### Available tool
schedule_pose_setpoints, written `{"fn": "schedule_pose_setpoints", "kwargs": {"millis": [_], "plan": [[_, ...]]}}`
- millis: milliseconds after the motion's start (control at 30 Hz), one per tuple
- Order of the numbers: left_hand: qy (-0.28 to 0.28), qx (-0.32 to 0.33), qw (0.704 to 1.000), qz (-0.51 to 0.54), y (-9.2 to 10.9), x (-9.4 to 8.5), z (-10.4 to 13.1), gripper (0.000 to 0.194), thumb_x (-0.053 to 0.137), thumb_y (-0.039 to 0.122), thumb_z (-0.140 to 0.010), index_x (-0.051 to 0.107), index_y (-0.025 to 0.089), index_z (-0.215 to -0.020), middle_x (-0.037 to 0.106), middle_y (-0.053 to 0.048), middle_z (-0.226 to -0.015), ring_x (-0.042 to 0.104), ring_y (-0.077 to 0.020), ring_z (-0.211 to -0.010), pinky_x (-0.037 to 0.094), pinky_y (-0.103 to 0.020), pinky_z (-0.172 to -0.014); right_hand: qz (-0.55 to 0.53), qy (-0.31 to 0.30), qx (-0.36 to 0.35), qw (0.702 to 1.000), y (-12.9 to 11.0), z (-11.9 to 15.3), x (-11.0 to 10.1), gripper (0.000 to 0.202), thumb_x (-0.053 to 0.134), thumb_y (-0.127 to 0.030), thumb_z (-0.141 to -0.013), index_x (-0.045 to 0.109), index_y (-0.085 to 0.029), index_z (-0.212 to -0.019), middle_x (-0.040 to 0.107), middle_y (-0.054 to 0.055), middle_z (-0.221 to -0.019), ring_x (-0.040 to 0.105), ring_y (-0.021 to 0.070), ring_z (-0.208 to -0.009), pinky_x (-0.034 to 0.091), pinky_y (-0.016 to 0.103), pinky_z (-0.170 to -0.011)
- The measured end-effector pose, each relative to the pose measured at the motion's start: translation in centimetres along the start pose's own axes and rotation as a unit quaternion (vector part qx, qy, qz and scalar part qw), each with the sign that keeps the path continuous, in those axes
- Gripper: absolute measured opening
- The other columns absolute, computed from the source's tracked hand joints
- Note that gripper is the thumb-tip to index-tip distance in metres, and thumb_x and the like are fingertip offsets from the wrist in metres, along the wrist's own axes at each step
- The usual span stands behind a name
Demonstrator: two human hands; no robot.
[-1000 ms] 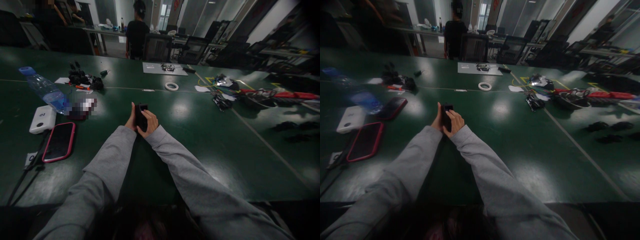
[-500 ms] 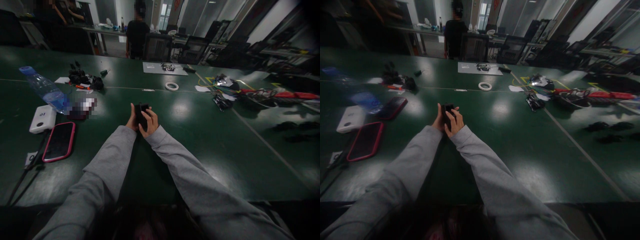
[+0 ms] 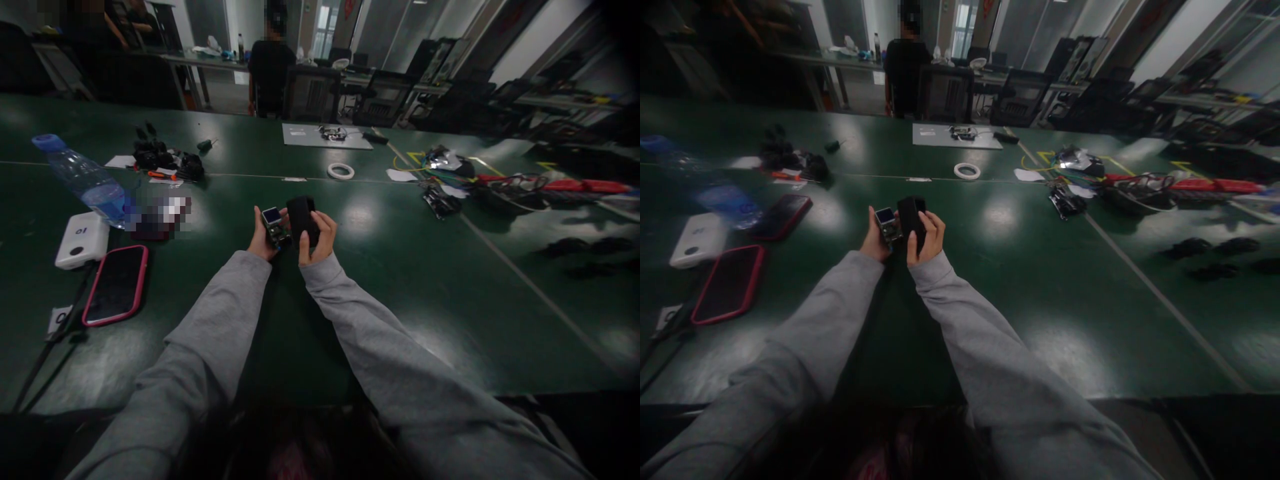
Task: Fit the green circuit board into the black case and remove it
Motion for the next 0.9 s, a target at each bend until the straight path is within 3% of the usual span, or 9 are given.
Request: {"fn": "schedule_pose_setpoints", "kwargs": {"millis": [167, 333, 533, 733, 900], "plan": [[-0.095, -0.014, 0.995, -0.009, 0.2, 1.2, 0.4, 0.078, 0.021, 0.073, -0.088, 0.064, 0.014, -0.115, 0.071, -0.014, -0.103, 0.065, -0.0272, -0.105, 0.054, -0.043, -0.088, 0.021, 0.025, 0.007, 0.999, 1.1, -0.2, -0.6, 0.046, 0.041, -0.028, -0.093, 0.037, -0.015, -0.137, 0.037, 0.018, -0.132, 0.041, 0.0267, -0.127, 0.042, 0.049, -0.107], [-0.140, -0.034, 0.989, -0.028, -0.2, 2.0, 1.1, 0.080, 0.022, 0.075, -0.088, 0.061, 0.014, -0.123, 0.071, -0.014, -0.104, 0.065, -0.0298, -0.106, 0.053, -0.046, -0.088, 0.025, -0.015, 0.004, 1.000, 2.6, 0.1, 1.3, 0.040, 0.043, -0.029, -0.093, 0.045, -0.015, -0.130, 0.040, 0.016, -0.130, 0.043, 0.0247, -0.125, 0.042, 0.046, -0.108], [-0.121, -0.025, 0.992, -0.020, 0.2, 1.8, 1.0, 0.080, 0.020, 0.071, -0.090, 0.056, 0.013, -0.131, 0.071, -0.014, -0.105, 0.067, -0.0262, -0.103, 0.055, -0.040, -0.087, 0.048, -0.069, 0.072, 0.994, 4.5, 1.1, 2.8, 0.047, 0.053, -0.039, -0.089, 0.048, -0.015, -0.130, 0.037, 0.016, -0.131, 0.040, 0.0279, -0.125, 0.041, 0.050, -0.107], [-0.119, -0.028, 0.992, -0.006, 0.2, 1.8, 0.9, 0.082, 0.020, 0.072, -0.089, 0.051, 0.012, -0.137, 0.069, -0.016, -0.112, 0.065, -0.0271, -0.108, 0.053, -0.042, -0.093, 0.016, -0.101, 0.075, 0.992, 4.2, 1.4, 3.6, 0.065, 0.066, -0.042, -0.080, 0.044, -0.015, -0.136, 0.037, 0.016, -0.126, 0.041, 0.0282, -0.123, 0.044, 0.049, -0.106], [-0.128, -0.030, 0.991, -0.011, 0.2, 1.8, 0.8, 0.084, 0.020, 0.073, -0.088, 0.050, 0.012, -0.138, 0.067, -0.017, -0.118, 0.061, -0.0282, -0.117, 0.050, -0.044, -0.097, -0.013, -0.085, 0.129, 0.988, 5.4, 1.2, 2.6, 0.043, 0.054, -0.028, -0.086, 0.055, -0.014, -0.127, 0.046, 0.013, -0.115, 0.052, 0.0200, -0.111, 0.046, 0.038, -0.104]]}}
Point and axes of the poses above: each hand's wrist, its own z-axis away from the middle knuckle, its own x-axis out of the palm, y = z × x, the point moved 8 cm from there along -z, towards the middle knuckle
